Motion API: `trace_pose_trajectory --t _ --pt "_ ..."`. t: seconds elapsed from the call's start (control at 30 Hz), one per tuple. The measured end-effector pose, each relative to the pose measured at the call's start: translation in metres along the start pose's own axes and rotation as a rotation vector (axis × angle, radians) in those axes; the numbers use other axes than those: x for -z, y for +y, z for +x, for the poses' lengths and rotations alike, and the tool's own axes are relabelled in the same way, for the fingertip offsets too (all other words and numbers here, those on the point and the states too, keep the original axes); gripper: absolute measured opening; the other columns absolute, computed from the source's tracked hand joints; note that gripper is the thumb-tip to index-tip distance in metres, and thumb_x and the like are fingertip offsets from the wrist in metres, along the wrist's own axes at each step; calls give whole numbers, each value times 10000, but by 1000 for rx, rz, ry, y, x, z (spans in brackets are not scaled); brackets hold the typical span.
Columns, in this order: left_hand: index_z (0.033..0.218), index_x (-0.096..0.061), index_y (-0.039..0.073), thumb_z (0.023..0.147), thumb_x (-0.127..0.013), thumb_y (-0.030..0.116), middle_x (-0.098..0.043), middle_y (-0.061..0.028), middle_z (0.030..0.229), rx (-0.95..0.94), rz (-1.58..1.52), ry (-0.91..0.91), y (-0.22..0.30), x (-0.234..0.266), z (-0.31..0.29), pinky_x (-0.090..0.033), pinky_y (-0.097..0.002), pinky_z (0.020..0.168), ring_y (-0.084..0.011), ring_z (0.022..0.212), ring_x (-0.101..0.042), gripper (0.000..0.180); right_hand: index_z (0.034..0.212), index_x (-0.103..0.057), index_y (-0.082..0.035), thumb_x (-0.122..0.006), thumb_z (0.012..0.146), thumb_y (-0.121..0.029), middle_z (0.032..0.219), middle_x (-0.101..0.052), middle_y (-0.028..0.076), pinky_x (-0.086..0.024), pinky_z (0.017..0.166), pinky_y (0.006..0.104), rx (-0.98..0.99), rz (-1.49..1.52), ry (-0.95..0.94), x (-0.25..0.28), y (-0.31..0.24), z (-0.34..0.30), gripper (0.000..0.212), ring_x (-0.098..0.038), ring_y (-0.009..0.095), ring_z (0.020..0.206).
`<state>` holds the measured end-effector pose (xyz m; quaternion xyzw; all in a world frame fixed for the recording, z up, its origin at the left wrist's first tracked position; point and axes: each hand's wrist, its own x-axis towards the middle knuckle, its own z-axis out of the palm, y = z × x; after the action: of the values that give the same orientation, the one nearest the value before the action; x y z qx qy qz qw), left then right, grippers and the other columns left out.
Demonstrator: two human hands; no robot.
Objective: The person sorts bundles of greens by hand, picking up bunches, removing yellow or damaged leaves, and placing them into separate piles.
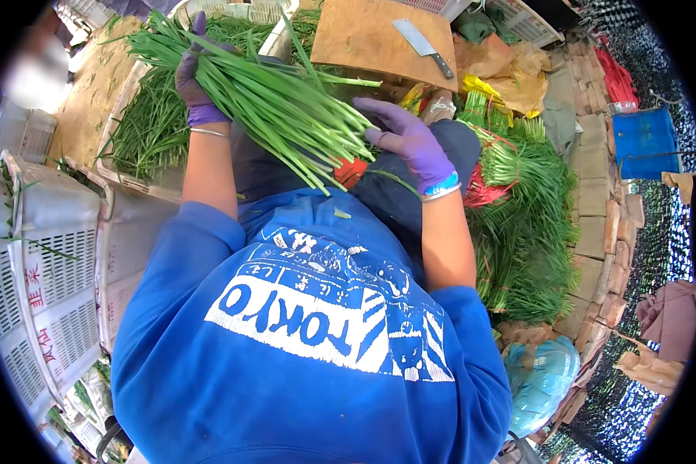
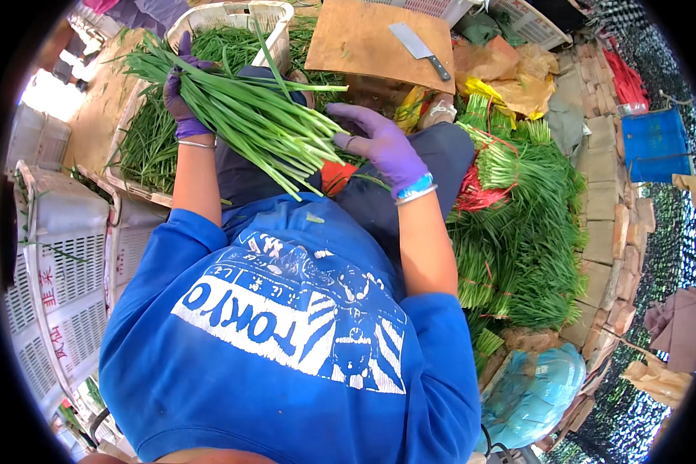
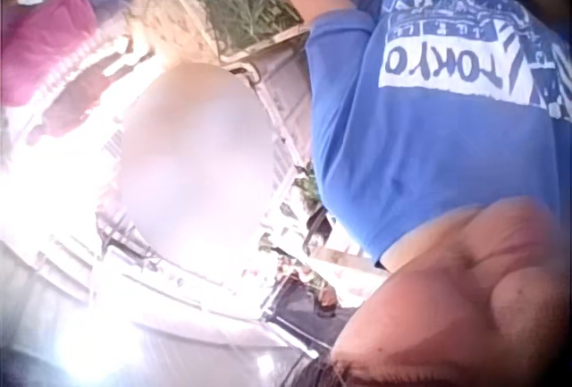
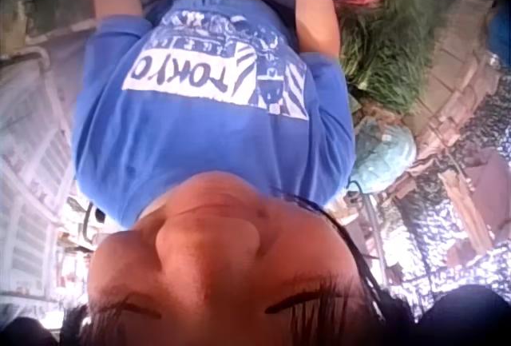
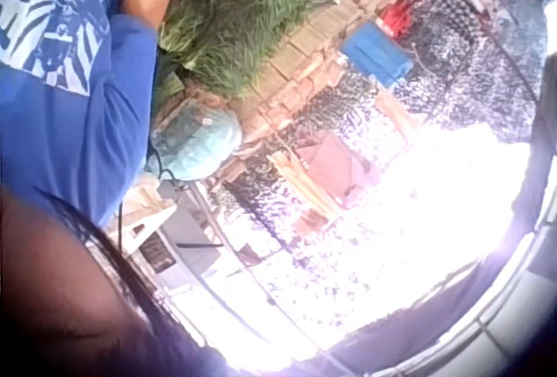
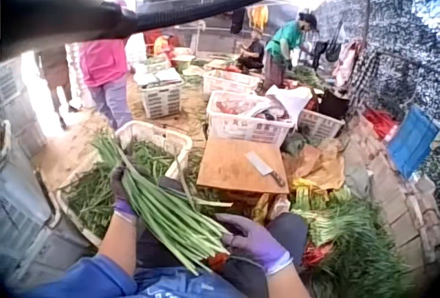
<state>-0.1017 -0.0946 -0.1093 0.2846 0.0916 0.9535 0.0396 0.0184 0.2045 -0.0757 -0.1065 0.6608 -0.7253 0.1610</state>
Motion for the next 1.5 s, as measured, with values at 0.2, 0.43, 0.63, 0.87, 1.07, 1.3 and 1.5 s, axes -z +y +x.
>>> trace_pose_trajectory --t 0.2,0.43,0.63,0.87,1.07,1.3,1.5 --pt "1339 -191 22 721 -560 9 -453 70 720 16 -26 -85 2 -17 2 -348 -302 830 -84 719 -475 720 1071 -551 33 -621 756 -139 1015 -583 86 -417 822 249 -111 -82 -18 -9 21 15 365 -540 127 899" --pt "1351 -187 61 706 -579 29 -438 69 728 95 -48 -53 -5 -16 0 -343 -301 838 -85 715 -472 756 911 -603 48 -596 774 -79 957 -611 74 -438 747 233 -41 101 101 -10 30 10 186 -543 100 823" --pt "1353 -208 97 691 -559 31 -449 34 779 165 -128 -96 -8 -13 0 -344 -333 855 -131 775 -501 752 941 -574 53 -530 833 -145 982 -590 140 -431 826 305 68 395 31 0 50 3 229 -573 183 827" --pt "1348 -222 90 690 -542 37 -441 40 770 151 -112 -57 -7 -15 -1 -346 -320 849 -121 764 -492 733 1159 -448 31 -430 826 -117 1217 -450 141 -405 920 375 67 1165 -82 -24 22 -15 364 -505 266 1041" --pt "1336 -245 79 694 -526 45 -434 50 756 147 -198 -102 -20 -24 -3 -354 -315 832 -108 745 -492 702 1155 -494 -17 -371 776 82 1136 -523 100 -426 893 311 31 475 128 -24 40 -9 411 -509 160 1036" --pt "1341 -227 64 692 -578 24 -471 74 764 111 -88 -52 -18 -27 -5 -355 -264 804 -65 716 -479 739 1220 -420 -21 -487 814 2 1015 -588 109 -461 778 243 24 277 69 -27 38 -16 413 -561 118 881" --pt "1331 -260 79 698 -513 46 -433 61 747 170 -234 -112 -19 -26 -1 -356 -309 839 -92 743 -494 682 1283 -307 -5 -481 842 -162 1118 -528 177 -497 645 224 -124 725 -127 -28 26 -24 500 -576 179 932"
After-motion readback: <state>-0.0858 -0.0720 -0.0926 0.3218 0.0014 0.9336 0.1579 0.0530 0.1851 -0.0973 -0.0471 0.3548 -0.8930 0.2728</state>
